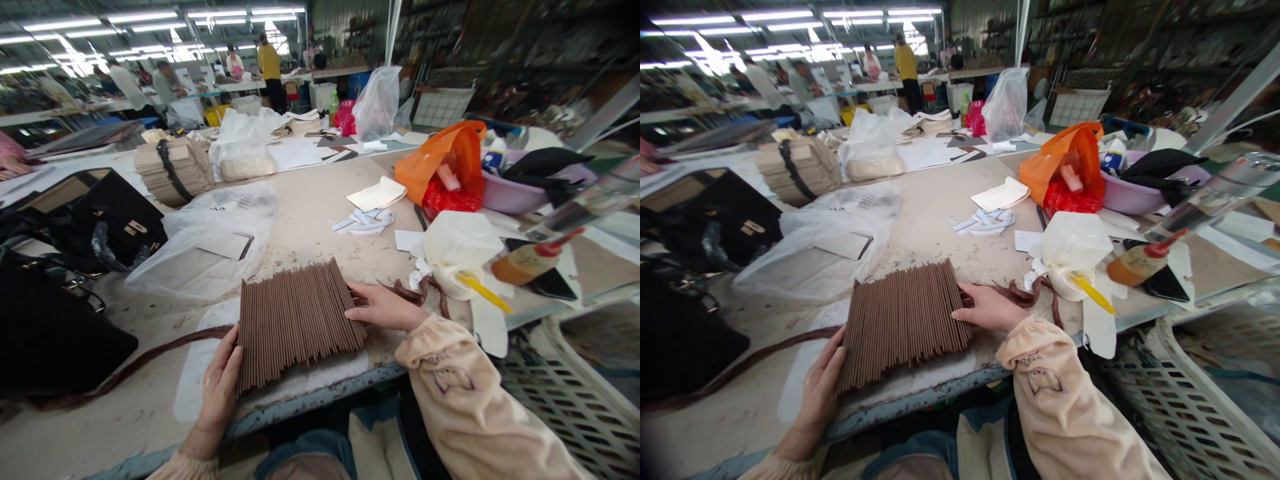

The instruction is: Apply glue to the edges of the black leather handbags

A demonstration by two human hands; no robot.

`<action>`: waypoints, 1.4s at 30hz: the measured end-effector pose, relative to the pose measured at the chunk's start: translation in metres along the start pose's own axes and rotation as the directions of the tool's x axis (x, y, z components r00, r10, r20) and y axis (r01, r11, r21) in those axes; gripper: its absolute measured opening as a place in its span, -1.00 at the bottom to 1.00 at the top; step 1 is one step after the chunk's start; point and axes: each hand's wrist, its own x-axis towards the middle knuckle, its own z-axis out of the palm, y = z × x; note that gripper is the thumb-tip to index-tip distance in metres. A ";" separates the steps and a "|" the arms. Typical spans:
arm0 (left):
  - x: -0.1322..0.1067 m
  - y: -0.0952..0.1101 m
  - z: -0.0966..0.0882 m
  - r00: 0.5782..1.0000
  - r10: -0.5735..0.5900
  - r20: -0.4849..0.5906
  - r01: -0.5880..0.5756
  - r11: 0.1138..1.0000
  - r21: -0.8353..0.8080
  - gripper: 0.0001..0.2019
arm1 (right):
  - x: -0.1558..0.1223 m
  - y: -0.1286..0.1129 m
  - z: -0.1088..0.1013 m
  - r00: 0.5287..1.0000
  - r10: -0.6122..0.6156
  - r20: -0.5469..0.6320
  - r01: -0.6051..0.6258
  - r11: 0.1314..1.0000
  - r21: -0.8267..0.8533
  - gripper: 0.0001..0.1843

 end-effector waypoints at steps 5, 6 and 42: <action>0.001 -0.002 0.002 1.000 -0.010 -0.012 0.010 1.000 -0.020 -0.33 | 0.000 0.001 0.000 1.000 -0.003 -0.006 0.003 1.000 -0.018 -0.34; 0.001 -0.002 0.002 1.000 -0.022 -0.010 0.022 0.999 -0.041 -0.33 | 0.000 0.002 0.000 1.000 0.004 -0.008 -0.004 1.000 -0.014 -0.34; -0.013 0.099 0.051 0.617 0.503 0.605 -0.774 0.526 0.352 -0.59 | 0.000 -0.025 0.022 0.973 0.114 -0.201 -0.228 0.615 -0.755 -0.16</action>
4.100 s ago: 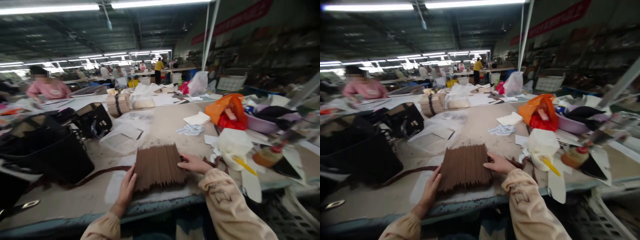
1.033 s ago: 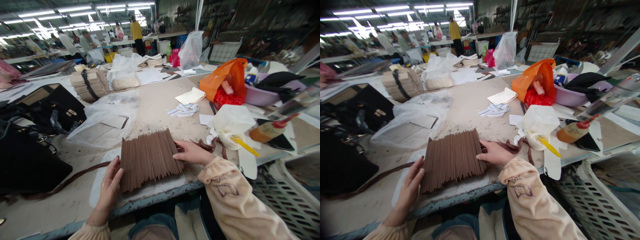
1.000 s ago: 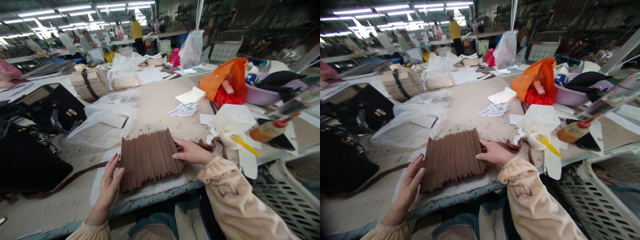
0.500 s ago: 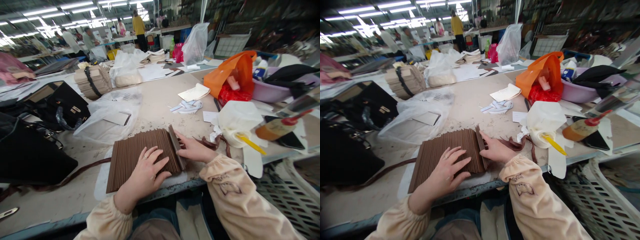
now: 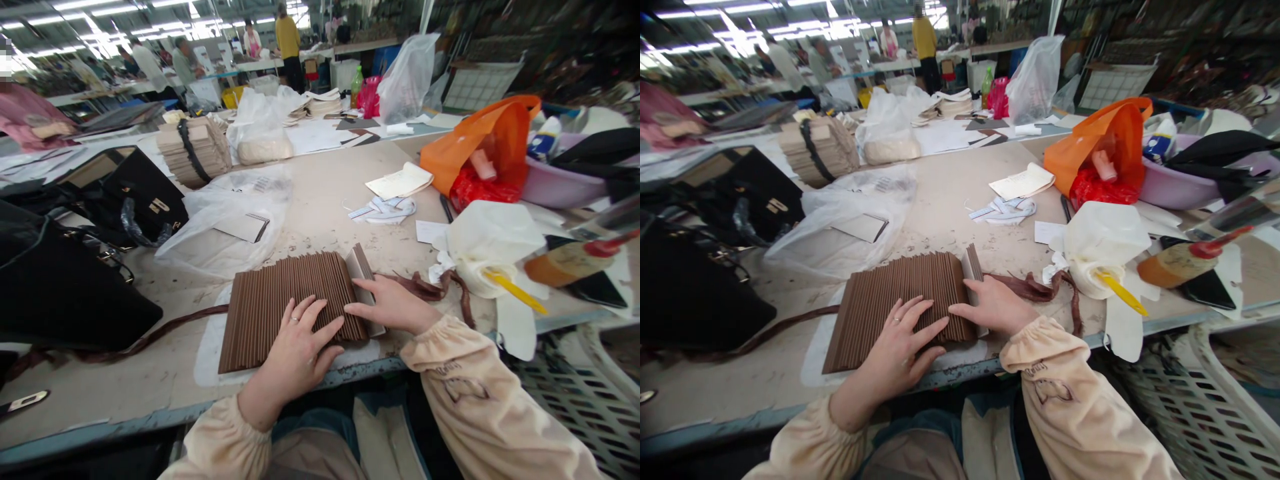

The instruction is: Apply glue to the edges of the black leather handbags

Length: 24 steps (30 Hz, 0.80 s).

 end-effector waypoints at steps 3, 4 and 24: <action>0.000 0.000 -0.001 1.000 0.010 0.007 -0.010 1.000 -0.002 -0.62 | -0.002 -0.005 0.002 0.999 0.042 0.012 -0.042 0.999 -0.017 -0.06; 0.000 -0.001 -0.002 1.000 0.013 0.009 -0.013 1.000 -0.002 -0.62 | -0.002 -0.007 0.003 0.999 0.052 0.010 -0.052 0.998 -0.026 -0.05; -0.002 -0.004 -0.002 0.999 0.026 0.023 -0.026 0.999 -0.022 -0.62 | 0.000 -0.015 0.008 0.995 0.096 0.017 -0.095 0.995 -0.027 -0.11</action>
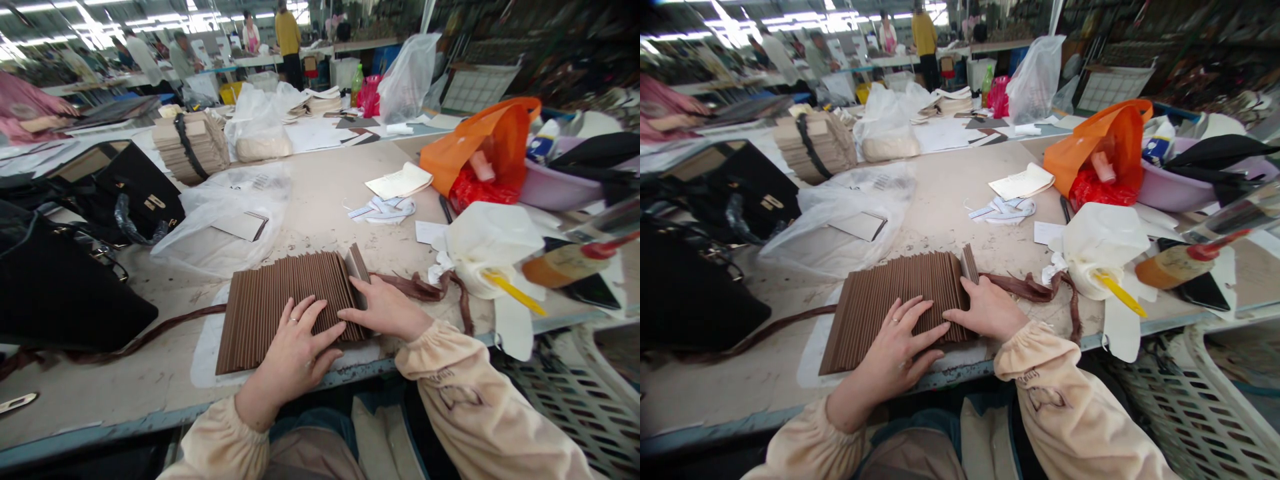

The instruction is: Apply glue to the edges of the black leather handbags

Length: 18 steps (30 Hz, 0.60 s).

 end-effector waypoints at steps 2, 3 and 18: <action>0.000 -0.001 0.000 1.000 0.000 -0.002 0.000 1.000 0.000 -0.62 | 0.000 0.001 0.000 1.000 -0.007 0.004 0.007 1.000 0.009 -0.11; 0.000 -0.001 0.000 1.000 -0.001 -0.003 0.001 1.000 0.000 -0.62 | 0.000 0.001 0.000 1.000 -0.009 0.005 0.009 1.000 0.011 -0.11; -0.004 -0.003 -0.001 0.999 0.017 -0.030 -0.018 0.999 -0.037 -0.61 | -0.005 -0.003 -0.005 0.998 -0.063 0.011 0.062 0.994 0.085 -0.45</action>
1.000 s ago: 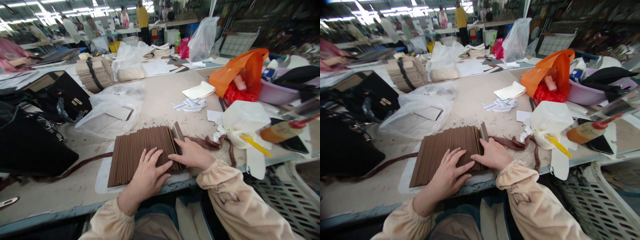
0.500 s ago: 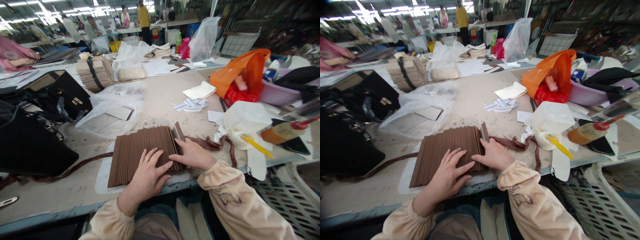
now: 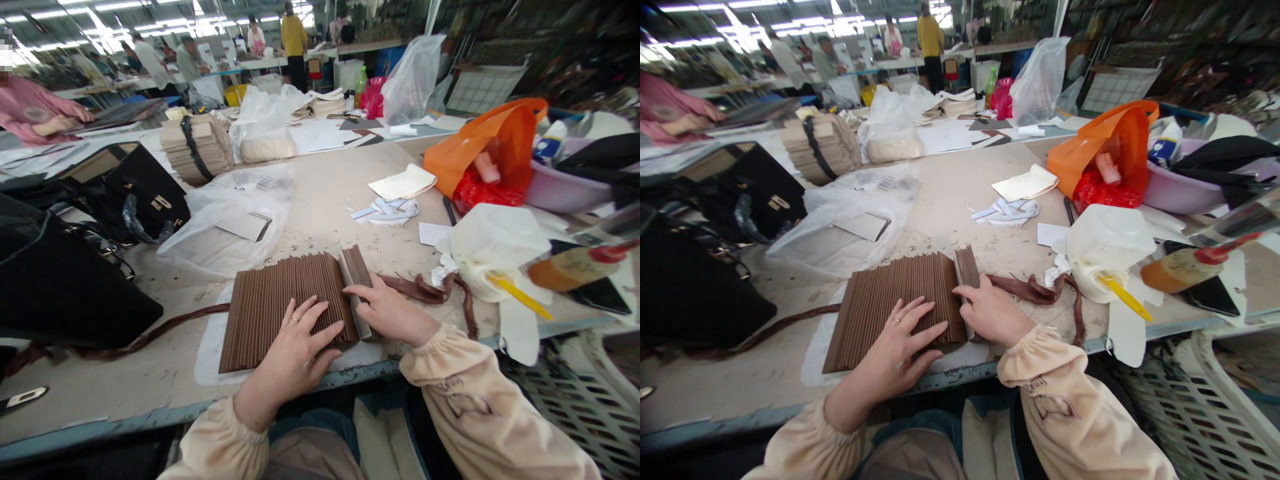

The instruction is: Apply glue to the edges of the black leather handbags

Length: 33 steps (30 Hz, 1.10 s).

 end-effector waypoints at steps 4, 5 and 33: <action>-0.003 -0.003 0.001 1.000 -0.001 -0.019 0.001 0.999 -0.043 -0.65 | 0.000 0.000 0.001 1.000 -0.022 -0.019 0.021 1.000 -0.013 -0.61; -0.003 -0.003 0.001 1.000 -0.002 -0.023 0.001 0.999 -0.050 -0.66 | 0.000 0.000 0.001 0.999 -0.020 -0.028 0.019 1.000 -0.020 -0.65; -0.002 0.001 -0.002 0.999 -0.017 -0.041 0.016 0.999 -0.039 -0.73 | -0.001 -0.018 0.010 0.992 0.082 -0.095 -0.089 0.993 -0.076 -0.42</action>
